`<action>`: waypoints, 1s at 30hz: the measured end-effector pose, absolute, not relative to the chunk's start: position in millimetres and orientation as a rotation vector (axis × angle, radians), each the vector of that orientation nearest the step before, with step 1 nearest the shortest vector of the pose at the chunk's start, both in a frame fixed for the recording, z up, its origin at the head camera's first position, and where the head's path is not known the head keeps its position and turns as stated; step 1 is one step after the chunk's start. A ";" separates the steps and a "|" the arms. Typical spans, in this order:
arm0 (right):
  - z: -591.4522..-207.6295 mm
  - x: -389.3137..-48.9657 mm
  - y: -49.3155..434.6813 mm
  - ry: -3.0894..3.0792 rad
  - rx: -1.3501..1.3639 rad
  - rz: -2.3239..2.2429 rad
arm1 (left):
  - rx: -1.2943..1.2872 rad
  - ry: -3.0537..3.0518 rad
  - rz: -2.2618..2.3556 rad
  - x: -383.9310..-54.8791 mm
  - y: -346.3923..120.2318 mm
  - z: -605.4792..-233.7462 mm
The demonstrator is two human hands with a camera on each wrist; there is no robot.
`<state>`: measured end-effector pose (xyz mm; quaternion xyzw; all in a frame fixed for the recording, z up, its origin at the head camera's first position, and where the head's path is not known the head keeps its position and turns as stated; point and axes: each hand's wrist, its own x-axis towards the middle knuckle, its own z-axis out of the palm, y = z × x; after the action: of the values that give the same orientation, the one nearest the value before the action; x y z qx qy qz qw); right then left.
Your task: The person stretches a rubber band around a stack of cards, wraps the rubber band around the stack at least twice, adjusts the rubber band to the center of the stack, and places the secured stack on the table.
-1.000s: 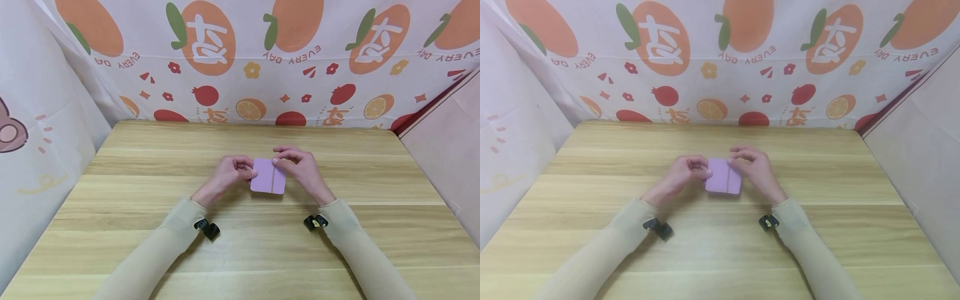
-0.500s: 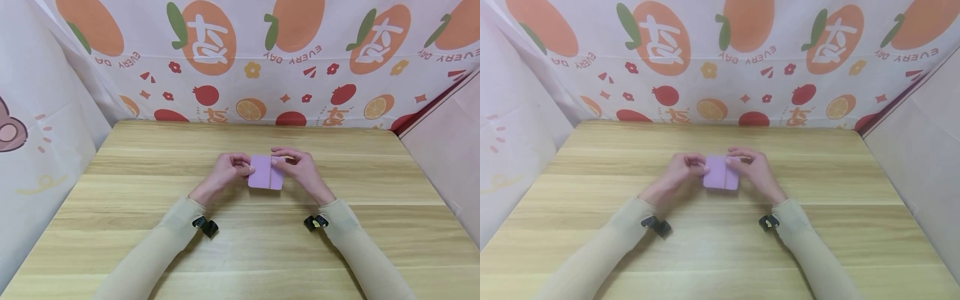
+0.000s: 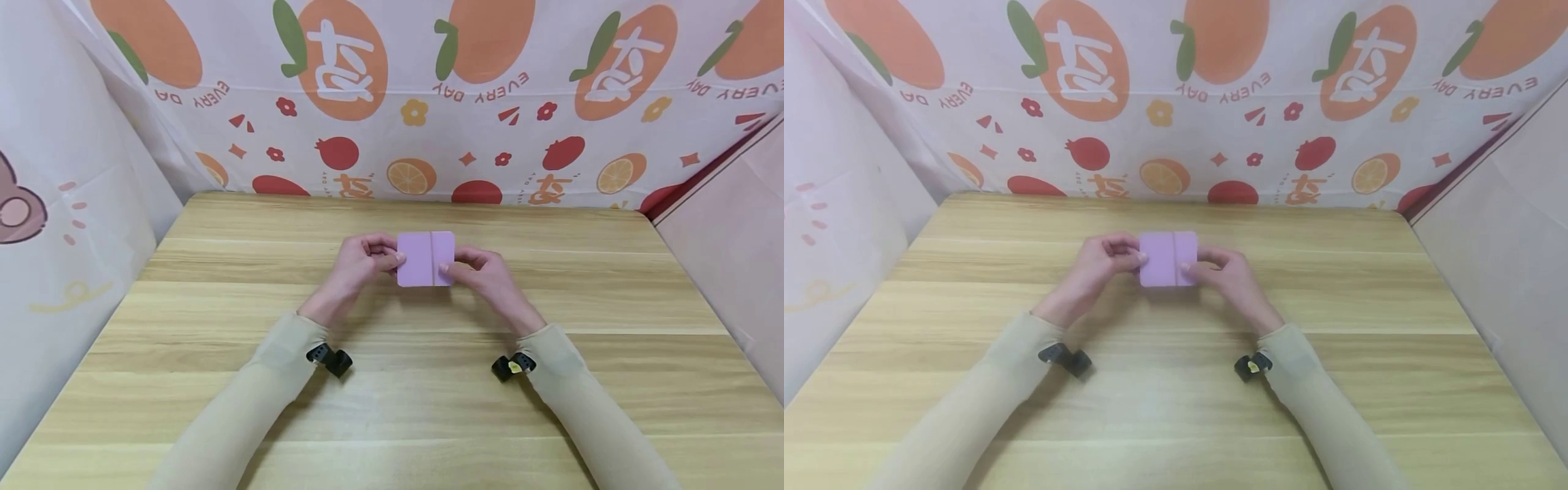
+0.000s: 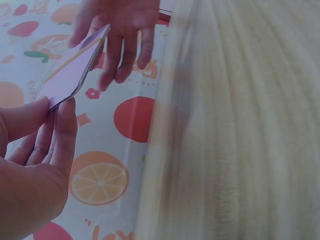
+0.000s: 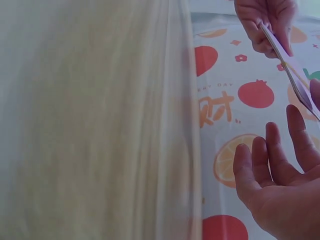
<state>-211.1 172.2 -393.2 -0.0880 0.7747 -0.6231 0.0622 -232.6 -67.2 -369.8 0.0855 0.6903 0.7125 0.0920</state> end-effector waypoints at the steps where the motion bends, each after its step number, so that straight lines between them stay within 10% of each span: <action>1: -393.3 -210.7 171.4 2.337 -0.262 -1.885 | 0.246 2.050 2.122 -232.7 -68.1 -368.7; 30: -397.2 -204.1 150.2 2.284 -0.077 -1.932 | 0.187 2.017 2.266 -229.6 -66.4 -367.4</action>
<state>-204.1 150.2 -397.2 -0.0255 0.7612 -0.6437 0.0744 -229.6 -66.4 -367.4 0.0613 0.6629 0.7445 0.0511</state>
